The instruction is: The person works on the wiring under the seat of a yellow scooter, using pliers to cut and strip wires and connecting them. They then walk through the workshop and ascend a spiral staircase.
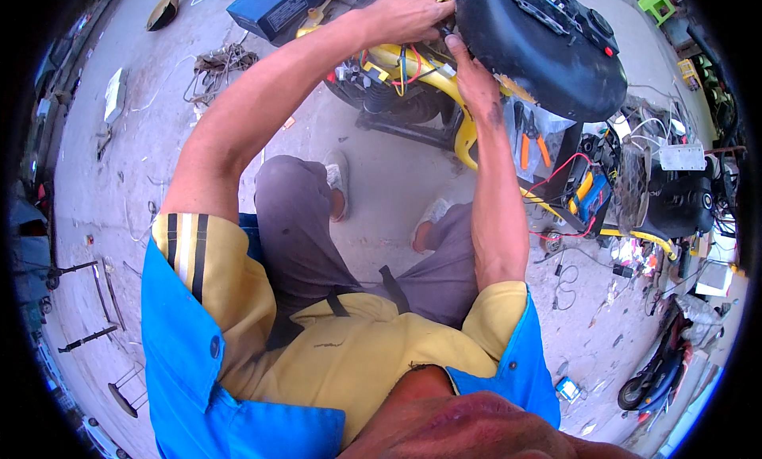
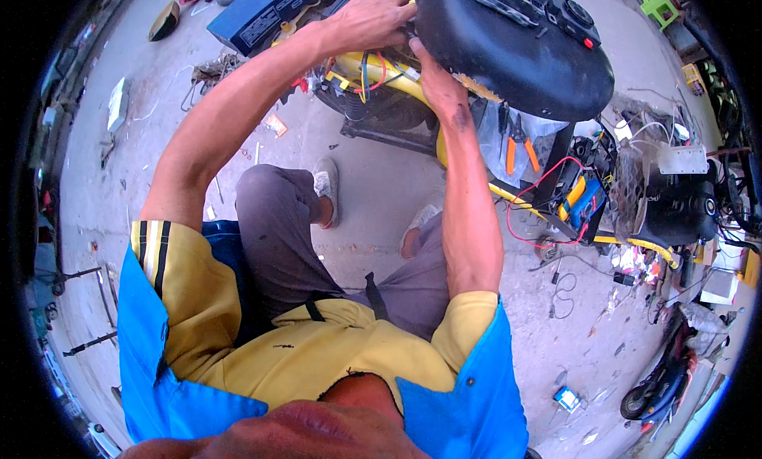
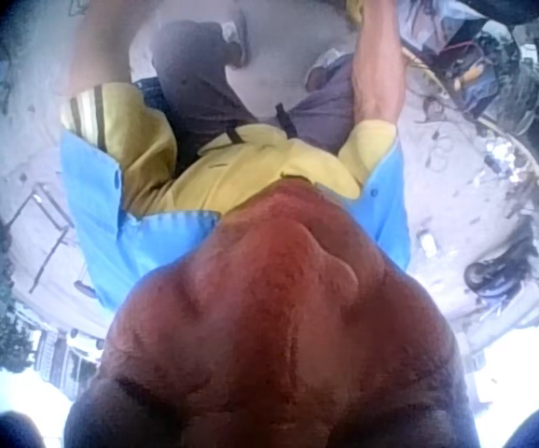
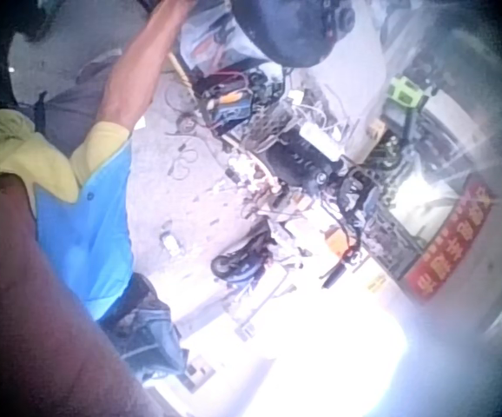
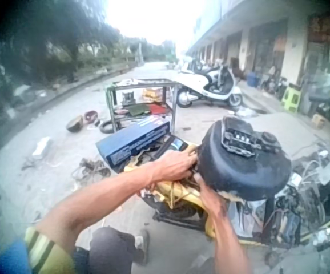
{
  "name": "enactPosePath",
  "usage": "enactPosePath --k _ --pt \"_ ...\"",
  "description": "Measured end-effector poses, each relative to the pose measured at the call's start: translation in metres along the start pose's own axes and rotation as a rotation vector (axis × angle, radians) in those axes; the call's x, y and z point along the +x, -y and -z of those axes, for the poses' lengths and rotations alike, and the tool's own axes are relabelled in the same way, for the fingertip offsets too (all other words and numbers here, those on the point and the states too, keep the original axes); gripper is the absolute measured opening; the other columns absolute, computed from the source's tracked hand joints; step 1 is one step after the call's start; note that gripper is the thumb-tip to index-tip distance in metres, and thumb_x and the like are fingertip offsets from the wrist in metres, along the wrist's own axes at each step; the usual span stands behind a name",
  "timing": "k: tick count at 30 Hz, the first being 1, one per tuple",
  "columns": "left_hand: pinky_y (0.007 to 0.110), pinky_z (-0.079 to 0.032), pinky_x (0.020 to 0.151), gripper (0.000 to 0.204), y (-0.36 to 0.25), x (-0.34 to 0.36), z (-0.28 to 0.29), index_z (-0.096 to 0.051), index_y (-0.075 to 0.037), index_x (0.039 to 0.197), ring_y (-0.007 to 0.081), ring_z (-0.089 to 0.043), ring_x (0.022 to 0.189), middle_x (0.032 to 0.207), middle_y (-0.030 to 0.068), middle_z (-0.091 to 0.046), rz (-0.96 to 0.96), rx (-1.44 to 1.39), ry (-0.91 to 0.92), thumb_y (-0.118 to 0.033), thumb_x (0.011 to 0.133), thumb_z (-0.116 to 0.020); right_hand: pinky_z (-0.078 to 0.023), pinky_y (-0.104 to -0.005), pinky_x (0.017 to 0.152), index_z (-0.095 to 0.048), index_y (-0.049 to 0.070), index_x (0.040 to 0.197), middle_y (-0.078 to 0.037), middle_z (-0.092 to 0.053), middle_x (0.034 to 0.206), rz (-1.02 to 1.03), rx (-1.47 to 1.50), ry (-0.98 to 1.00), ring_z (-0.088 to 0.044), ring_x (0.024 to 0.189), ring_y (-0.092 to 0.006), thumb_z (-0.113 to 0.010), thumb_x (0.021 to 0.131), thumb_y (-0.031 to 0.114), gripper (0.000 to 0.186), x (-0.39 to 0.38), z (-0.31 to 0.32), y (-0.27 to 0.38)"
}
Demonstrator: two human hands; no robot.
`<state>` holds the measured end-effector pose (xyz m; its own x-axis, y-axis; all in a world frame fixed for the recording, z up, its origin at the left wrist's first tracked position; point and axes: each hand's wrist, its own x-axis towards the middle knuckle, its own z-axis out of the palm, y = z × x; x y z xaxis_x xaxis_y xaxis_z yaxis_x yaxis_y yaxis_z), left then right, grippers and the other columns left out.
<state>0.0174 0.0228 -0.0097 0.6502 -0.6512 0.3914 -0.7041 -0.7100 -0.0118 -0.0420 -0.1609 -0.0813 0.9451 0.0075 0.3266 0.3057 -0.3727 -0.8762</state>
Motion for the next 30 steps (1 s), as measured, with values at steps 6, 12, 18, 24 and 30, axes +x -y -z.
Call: enactPosePath --k 6,12,18,24,30 --pt "0.046 -0.059 0.078 0.037 0.001 0.003 0.005 -0.065 -0.008 0.117 0.0369 -0.071 0.094 0.123 0.0150 -0.060 -0.144 0.179 0.114 -0.025 0.086 -0.073 -0.030 -0.0423 0.121 -0.059 0.009 0.144 -0.016 -0.057 0.150 0.017 -0.037 0.003 -0.049 0.140 -0.0335 -0.068 0.097 0.043 0.058 0.002 0.001 0.002" --pt "0.046 -0.059 0.068 0.038 -0.034 0.038 0.051 -0.075 -0.008 0.088 0.0342 -0.073 0.082 0.090 0.0169 -0.072 -0.124 0.279 0.400 -0.042 0.072 -0.074 -0.034 -0.0447 0.118 -0.056 0.011 0.147 -0.022 -0.056 0.149 0.098 -0.217 0.069 -0.047 0.141 -0.0413 -0.051 0.099 0.066 0.073 -0.005 0.026 -0.020" --pt "0.043 -0.056 0.089 0.031 -0.010 0.031 0.055 -0.066 -0.001 0.103 0.0347 -0.067 0.105 0.107 0.0180 -0.067 -0.464 0.235 0.162 -0.020 0.079 -0.072 -0.035 -0.0476 0.117 -0.060 0.016 0.141 -0.019 -0.058 0.146 0.234 -0.331 -0.041 -0.049 0.137 -0.0422 -0.051 0.100 0.056 0.058 -0.013 0.026 -0.015" --pt "0.044 -0.053 0.089 0.028 -0.061 0.001 0.095 -0.068 0.000 0.103 0.0366 -0.065 0.102 0.104 0.0196 -0.067 -0.261 0.055 0.133 -0.014 0.079 -0.071 -0.032 -0.0469 0.120 -0.056 0.026 0.147 -0.014 -0.046 0.158 0.382 -0.564 -0.100 -0.042 0.145 -0.0388 -0.045 0.106 0.053 0.050 0.001 0.020 -0.048" --pt "0.045 -0.049 0.102 0.030 -0.087 -0.038 0.063 -0.063 -0.002 0.115 0.0364 -0.060 0.118 0.123 0.0184 -0.060 -0.087 -0.177 0.072 -0.013 0.089 -0.071 -0.029 -0.0474 0.123 -0.058 0.031 0.146 -0.011 -0.045 0.160 0.408 -0.634 -0.208 -0.041 0.147 -0.0343 -0.046 0.109 0.031 0.039 0.012 0.014 -0.054"
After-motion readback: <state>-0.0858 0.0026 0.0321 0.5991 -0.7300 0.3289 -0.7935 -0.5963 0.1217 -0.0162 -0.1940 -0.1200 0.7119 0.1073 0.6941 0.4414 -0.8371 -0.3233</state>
